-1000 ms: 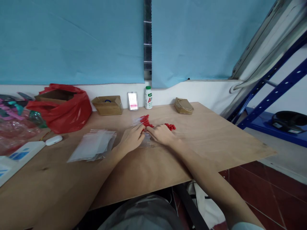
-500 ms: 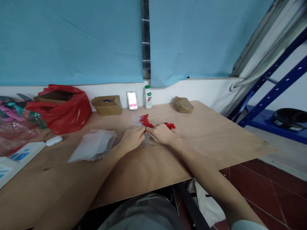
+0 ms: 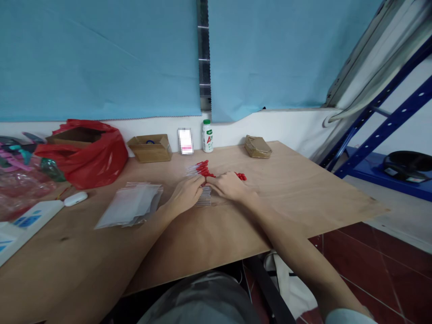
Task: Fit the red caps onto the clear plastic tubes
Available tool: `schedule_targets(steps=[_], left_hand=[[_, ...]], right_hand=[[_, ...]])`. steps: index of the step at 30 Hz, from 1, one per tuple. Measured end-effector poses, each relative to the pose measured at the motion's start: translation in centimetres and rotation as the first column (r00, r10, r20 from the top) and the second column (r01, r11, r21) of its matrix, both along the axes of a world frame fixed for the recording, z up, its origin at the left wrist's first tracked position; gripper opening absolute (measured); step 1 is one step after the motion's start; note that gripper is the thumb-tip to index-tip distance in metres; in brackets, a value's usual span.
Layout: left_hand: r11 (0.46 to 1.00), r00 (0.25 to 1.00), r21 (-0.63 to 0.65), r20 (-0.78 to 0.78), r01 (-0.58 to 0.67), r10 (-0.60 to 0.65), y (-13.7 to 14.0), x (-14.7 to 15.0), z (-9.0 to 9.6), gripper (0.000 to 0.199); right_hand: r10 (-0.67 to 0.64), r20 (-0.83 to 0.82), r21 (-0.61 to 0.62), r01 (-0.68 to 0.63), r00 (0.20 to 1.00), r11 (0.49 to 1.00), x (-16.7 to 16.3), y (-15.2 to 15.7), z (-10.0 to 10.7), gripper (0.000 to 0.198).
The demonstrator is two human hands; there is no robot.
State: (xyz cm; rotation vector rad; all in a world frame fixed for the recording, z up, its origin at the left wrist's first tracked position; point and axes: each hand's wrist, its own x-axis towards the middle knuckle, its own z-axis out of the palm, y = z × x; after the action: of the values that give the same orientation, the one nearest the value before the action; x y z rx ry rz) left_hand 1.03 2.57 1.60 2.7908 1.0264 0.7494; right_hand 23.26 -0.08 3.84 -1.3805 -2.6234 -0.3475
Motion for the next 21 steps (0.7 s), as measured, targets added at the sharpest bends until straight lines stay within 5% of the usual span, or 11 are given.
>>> schedule_targets(steps=[7, 21], left_hand=[[0.987, 0.998, -0.157, 0.064, 0.031, -0.021, -0.3, -0.6, 0.7, 0.026], [0.979, 0.999, -0.202, 0.034, 0.024, -0.017, 0.0, -0.9, 0.3, 0.025]], right_hand=[[0.019, -0.023, -0.009, -0.019, 1.000, 1.000, 0.7, -0.1, 0.2, 0.045], [0.031, 0.000, -0.027, -0.031, 1.000, 0.999, -0.5, -0.8, 0.4, 0.046]])
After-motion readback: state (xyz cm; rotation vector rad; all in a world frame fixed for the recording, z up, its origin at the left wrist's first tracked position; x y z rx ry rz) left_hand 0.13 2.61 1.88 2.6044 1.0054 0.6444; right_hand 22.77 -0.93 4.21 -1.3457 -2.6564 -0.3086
